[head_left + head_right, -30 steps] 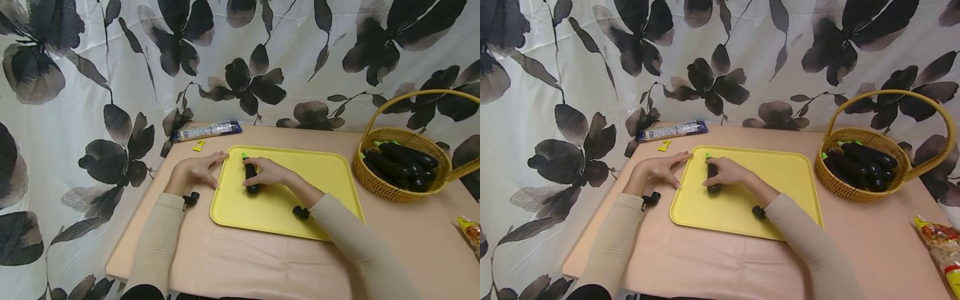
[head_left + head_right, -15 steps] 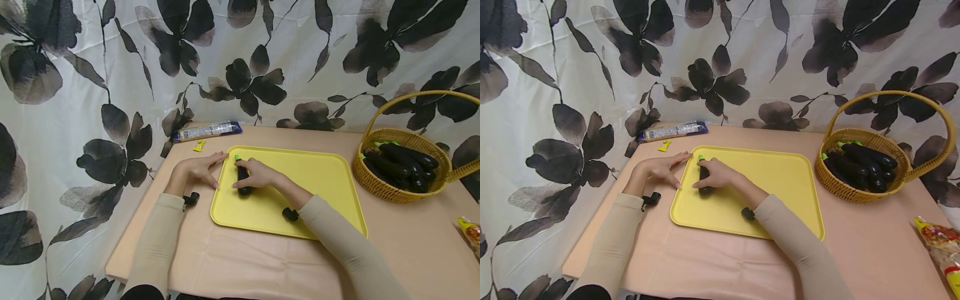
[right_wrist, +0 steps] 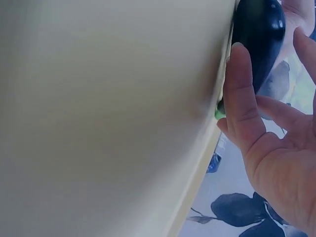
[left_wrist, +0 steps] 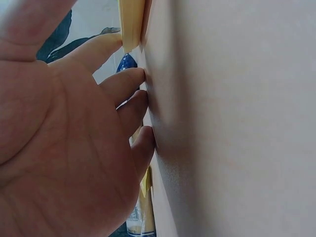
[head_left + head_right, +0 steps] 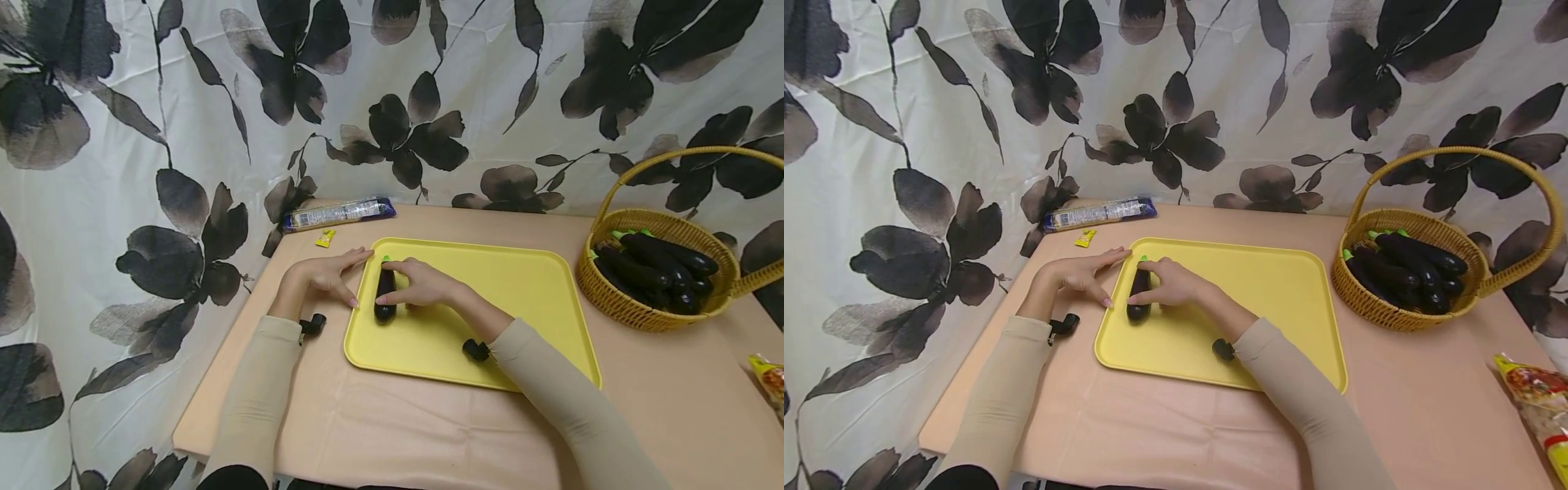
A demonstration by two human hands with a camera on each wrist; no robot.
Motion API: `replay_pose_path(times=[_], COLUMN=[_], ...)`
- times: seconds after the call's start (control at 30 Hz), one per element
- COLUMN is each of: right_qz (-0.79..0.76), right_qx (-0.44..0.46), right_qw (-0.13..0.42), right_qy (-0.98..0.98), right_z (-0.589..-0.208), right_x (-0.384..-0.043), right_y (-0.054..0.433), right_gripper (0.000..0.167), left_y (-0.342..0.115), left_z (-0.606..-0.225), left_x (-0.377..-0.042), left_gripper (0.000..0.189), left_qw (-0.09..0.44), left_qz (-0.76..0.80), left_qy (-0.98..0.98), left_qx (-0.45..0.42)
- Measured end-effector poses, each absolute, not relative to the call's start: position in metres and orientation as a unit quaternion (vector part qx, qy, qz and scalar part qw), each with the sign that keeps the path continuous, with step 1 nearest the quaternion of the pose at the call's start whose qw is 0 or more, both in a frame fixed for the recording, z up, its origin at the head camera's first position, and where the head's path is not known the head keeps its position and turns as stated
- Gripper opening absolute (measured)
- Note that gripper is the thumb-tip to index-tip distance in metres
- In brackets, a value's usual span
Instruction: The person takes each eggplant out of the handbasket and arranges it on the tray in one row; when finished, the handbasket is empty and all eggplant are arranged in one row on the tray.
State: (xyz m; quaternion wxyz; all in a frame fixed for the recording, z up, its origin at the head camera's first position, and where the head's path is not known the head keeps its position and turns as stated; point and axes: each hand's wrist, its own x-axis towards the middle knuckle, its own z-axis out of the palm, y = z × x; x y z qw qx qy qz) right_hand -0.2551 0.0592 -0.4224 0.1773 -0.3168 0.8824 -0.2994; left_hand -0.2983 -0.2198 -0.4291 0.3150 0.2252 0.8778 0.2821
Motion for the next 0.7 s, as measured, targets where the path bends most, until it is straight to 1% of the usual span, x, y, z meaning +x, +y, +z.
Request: replay_pose_path(times=[0.17,0.23,0.33,0.5,0.7], right_qz=[-0.351,-0.365,-0.372,-0.379,-0.391], right_qx=[-0.293,-0.287,-0.286,-0.292,-0.271], right_qw=[0.193,0.184,0.148,0.069,-0.010], right_qy=[0.868,0.866,0.871,0.876,0.879], right_z=[-0.412,-0.405,-0.393,-0.370,-0.349], right_x=[-0.251,-0.247,-0.241,-0.226,-0.205], right_y=[0.071,0.079,0.095,0.128,0.171], right_gripper=[0.087,0.084,0.079,0.071,0.065], left_y=[-0.219,-0.218,-0.218,-0.218,-0.219], left_z=[-0.429,-0.429,-0.430,-0.430,-0.429], left_x=[-0.298,-0.298,-0.298,-0.297,-0.297], left_gripper=[0.134,0.134,0.133,0.130,0.131], left_qw=[0.316,0.317,0.319,0.318,0.318], left_qz=[0.288,0.291,0.297,0.303,0.305], left_qy=[0.877,0.876,0.874,0.871,0.870], left_qx=[0.219,0.216,0.217,0.220,0.222])
